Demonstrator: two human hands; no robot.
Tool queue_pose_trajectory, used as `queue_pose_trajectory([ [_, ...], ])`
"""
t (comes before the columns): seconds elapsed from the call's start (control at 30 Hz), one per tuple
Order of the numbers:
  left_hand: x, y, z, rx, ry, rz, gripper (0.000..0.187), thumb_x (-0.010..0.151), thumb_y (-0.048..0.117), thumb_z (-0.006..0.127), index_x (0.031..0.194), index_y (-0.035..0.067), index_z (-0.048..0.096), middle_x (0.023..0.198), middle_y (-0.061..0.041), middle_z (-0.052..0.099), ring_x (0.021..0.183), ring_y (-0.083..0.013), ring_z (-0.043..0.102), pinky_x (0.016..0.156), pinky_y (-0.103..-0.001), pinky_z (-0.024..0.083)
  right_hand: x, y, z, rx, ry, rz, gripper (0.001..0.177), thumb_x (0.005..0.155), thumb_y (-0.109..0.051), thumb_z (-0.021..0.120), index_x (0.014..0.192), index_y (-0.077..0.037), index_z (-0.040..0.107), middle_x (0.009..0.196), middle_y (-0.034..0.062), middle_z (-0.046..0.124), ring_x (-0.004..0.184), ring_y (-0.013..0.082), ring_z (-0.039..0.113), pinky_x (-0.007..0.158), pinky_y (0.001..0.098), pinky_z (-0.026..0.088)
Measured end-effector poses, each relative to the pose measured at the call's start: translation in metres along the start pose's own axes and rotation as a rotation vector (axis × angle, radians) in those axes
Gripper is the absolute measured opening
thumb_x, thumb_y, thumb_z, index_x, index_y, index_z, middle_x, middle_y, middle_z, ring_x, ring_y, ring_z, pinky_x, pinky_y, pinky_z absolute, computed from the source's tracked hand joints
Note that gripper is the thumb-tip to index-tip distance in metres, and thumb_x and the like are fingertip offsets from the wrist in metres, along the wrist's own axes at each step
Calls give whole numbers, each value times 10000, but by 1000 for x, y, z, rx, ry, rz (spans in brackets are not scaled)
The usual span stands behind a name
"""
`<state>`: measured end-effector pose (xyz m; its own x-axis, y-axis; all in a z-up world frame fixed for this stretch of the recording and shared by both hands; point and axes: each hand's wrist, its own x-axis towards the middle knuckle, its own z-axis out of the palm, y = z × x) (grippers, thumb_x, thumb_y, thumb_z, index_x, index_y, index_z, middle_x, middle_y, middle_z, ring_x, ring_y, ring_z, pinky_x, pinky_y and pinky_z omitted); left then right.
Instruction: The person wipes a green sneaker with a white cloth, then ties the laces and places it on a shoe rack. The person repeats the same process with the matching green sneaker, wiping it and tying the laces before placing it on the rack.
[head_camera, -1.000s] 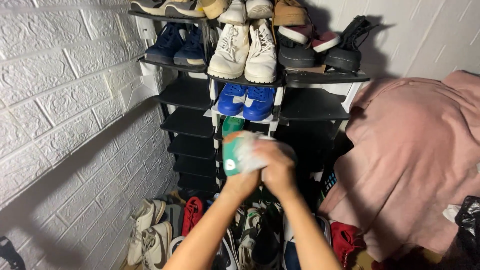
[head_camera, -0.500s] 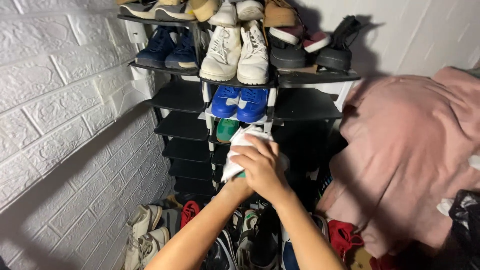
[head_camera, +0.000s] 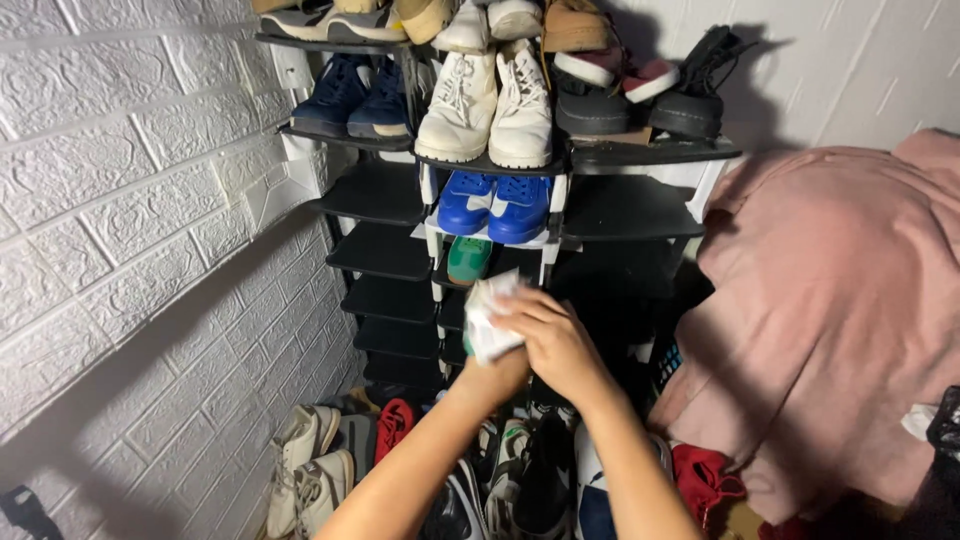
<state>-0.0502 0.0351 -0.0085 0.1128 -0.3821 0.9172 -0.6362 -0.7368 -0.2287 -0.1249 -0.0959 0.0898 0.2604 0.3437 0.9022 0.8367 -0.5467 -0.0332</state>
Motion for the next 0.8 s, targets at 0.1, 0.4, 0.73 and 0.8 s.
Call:
queue_pose_trajectory([
  [0.1,-3,-28,-10,-582,-569,-508,410,878,296,651,1229,90,707,1193,-185,729,1115,-321,683,967,-419,520,-37,68,-11,127,-292,515,396,814,93,511,1017,-105,788,1183,78,763,1108,266,741,979,350,571],
  [0.4,36,-26,-19,-2008,353,-1821,614,996,501,478,1322,-6,594,1283,-200,660,1162,-330,643,1012,-477,522,-42,28,52,283,208,205,462,902,172,509,1273,-54,666,1388,216,624,1321,366,584,1136,437,422],
  [0.73,6,-31,-5,-2101,712,-1709,546,1016,444,375,1303,62,639,1275,-133,694,1180,-333,646,1039,-503,499,19,24,-9,184,-66,659,444,843,89,500,1171,-97,736,1167,122,763,938,308,759,801,381,587],
  [0.8,20,-20,-9,-1994,554,-1869,495,1026,451,409,1264,88,648,1253,-128,682,1163,-320,643,1031,-506,509,26,26,9,90,151,284,468,838,111,485,1220,-50,703,1309,173,673,1179,337,672,971,394,537],
])
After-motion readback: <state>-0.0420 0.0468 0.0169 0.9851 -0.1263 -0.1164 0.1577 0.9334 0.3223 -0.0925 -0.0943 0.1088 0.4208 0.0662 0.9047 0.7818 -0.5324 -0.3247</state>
